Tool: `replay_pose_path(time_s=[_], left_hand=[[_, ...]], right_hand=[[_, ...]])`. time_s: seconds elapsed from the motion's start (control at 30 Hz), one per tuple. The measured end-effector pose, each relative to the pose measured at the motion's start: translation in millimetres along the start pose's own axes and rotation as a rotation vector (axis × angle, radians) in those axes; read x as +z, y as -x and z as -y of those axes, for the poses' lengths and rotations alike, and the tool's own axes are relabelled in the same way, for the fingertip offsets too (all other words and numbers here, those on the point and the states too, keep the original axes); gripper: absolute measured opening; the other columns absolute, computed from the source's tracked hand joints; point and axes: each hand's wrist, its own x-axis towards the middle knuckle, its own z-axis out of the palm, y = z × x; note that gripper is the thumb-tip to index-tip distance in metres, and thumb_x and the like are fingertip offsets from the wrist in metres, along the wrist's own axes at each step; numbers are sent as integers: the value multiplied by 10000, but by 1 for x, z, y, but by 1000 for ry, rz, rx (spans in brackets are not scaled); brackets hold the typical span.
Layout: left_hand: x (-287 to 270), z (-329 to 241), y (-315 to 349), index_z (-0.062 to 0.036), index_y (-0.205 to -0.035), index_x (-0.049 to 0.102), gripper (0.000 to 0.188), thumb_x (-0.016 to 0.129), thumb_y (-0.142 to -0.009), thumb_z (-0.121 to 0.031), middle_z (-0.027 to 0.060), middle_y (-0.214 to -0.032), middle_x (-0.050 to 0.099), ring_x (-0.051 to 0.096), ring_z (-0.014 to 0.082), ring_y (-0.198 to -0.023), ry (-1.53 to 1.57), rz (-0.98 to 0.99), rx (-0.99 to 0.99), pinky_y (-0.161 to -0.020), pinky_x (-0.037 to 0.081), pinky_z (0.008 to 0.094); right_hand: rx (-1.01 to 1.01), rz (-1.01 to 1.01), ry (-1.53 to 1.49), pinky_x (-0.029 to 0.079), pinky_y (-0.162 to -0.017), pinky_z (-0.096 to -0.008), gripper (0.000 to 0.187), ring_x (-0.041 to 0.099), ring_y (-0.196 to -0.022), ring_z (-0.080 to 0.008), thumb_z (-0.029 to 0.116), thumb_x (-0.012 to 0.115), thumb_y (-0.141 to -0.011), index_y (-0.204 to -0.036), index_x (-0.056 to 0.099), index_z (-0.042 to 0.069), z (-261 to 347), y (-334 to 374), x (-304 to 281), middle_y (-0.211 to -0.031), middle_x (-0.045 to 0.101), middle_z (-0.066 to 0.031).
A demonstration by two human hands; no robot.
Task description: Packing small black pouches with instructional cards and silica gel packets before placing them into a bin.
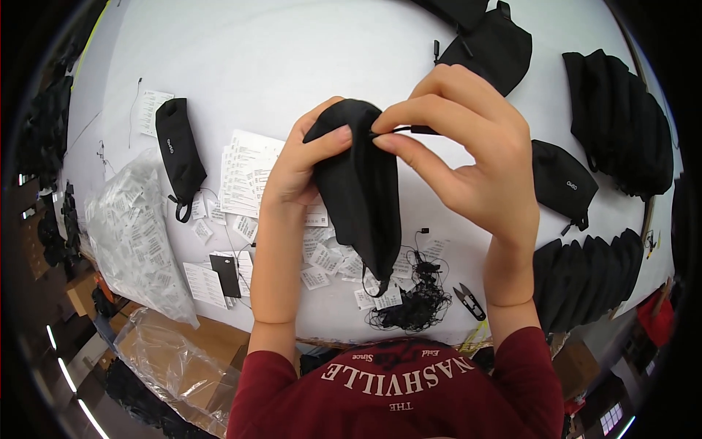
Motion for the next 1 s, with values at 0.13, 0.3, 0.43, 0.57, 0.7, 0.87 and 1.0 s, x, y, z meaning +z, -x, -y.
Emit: replay_pose_path(time_s=[0.13, 0.3, 0.43, 0.57, 0.7, 0.87, 1.0], left_hand=[[2, 3, 2, 26, -1104, 557, 331, 639, -833, -146, 106, -960, 638, 632, 165, -840, 189, -56, -43, -754, 525, 271], [-1, 4, 3, 6, -1007, 567, 184, 547, -850, -87, 94, -880, 622, 621, 165, -806, 479, -289, -104, -713, 517, 264], [-23, -3, -1, -9, -1069, 526, 209, 514, -880, -98, 41, -962, 509, 466, 106, -633, 564, -27, 27, -579, 425, 227], [-30, -4, -1, 2, -1108, 513, 238, 498, -886, -83, 38, -987, 510, 428, 107, -613, 582, -59, 83, -556, 408, 228], [-39, -10, 0, 52, -1097, 517, 284, 485, -936, -179, 159, -1003, 608, 636, 251, -726, 688, 30, 163, -588, 581, 337], [-40, -15, -1, 33, -1101, 527, 258, 465, -944, -162, 145, -1013, 606, 636, 250, -734, 713, 133, 241, -572, 582, 339], [-53, -24, 4, 12, -1097, 556, 259, 485, -948, -189, 134, -1044, 619, 652, 248, -777, 626, 30, 226, -617, 582, 340]], right_hand=[[-51, -56, 27, 441, -541, -237, 140, 550, -630, -150, 22, 739, -660, -778, 664, 19, -2, -1, 5, -697, 560, -46], [-107, 44, -193, 407, -526, -285, 154, 515, -608, -194, 42, 737, -618, -739, 641, 38, 10, 4, 25, -670, 535, -46], [-42, 122, -300, 378, -510, -296, 173, 483, -594, -199, 65, 740, -585, -719, 632, 53, 22, 7, 30, -664, 524, -31], [-47, 103, -261, 367, -491, -295, 157, 478, -573, -192, 84, 743, -585, -699, 637, 61, 24, 7, 28, -652, 530, -31], [-95, 148, -294, 354, -477, -291, 147, 476, -559, -182, 115, 742, -587, -686, 642, 72, 27, 8, 23, -638, 529, -23], [-76, 196, -365, 336, -463, -286, 148, 472, -553, -178, 171, 737, -592, -683, 650, 92, 31, 12, 22, -615, 517, 0], [-77, 246, -335, 357, -485, -270, 133, 499, -585, -174, 153, 741, -610, -684, 652, 87, 29, 7, 15, -674, 540, -15]])
